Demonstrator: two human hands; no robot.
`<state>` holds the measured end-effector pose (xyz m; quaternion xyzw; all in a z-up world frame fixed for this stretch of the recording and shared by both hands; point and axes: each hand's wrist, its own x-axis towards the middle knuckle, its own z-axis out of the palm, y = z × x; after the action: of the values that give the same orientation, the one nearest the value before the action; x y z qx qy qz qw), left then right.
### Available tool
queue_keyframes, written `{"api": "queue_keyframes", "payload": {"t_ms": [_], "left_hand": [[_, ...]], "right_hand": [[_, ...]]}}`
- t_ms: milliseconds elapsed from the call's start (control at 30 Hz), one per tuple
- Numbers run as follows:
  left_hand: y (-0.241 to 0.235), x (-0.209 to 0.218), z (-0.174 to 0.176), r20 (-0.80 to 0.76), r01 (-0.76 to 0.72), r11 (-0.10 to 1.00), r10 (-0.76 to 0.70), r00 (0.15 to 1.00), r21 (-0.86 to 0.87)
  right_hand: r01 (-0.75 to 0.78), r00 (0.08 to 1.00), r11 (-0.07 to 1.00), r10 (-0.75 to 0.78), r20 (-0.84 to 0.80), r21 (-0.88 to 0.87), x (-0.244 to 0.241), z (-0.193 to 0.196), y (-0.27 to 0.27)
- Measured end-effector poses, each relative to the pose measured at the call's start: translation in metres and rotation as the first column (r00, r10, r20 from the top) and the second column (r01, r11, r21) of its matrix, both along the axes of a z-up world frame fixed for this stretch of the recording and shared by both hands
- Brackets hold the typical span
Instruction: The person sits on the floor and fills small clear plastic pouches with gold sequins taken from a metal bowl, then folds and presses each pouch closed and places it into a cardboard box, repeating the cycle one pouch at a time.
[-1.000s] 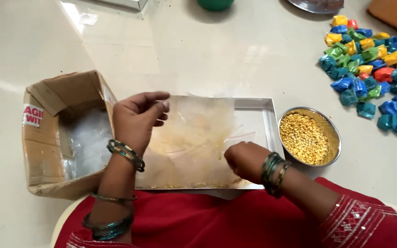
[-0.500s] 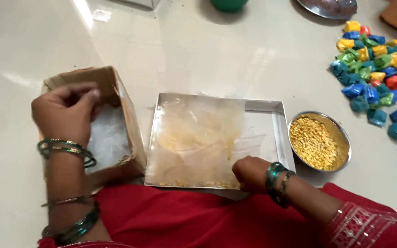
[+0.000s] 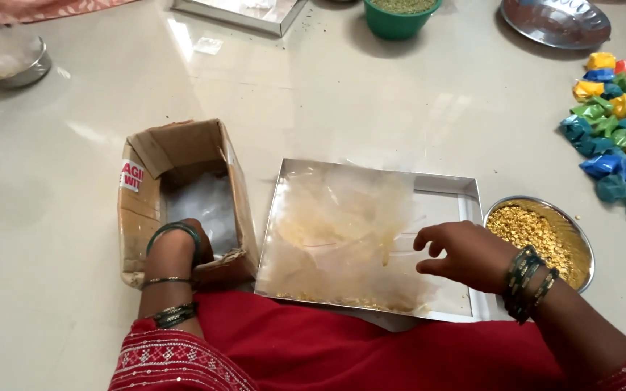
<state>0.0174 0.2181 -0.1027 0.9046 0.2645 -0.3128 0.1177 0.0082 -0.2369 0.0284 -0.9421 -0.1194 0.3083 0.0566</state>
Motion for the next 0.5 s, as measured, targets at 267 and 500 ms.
{"api": "queue_keyframes", "payload": {"t_ms": [267, 500], "left_hand": [[0.013, -0.008, 0.021, 0.280, -0.021, 0.998, 0.004, 0.960, 0.060], [-0.064, -0.052, 0.165, 0.700, -0.212, 0.967, 0.247, 0.670, -0.138]], "right_hand": [[0.007, 1.000, 0.999, -0.006, -0.027, 0.050, 0.001, 0.008, -0.003], [0.119, 0.993, 0.993, -0.119, -0.002, 0.003, 0.011, 0.037, 0.000]]}}
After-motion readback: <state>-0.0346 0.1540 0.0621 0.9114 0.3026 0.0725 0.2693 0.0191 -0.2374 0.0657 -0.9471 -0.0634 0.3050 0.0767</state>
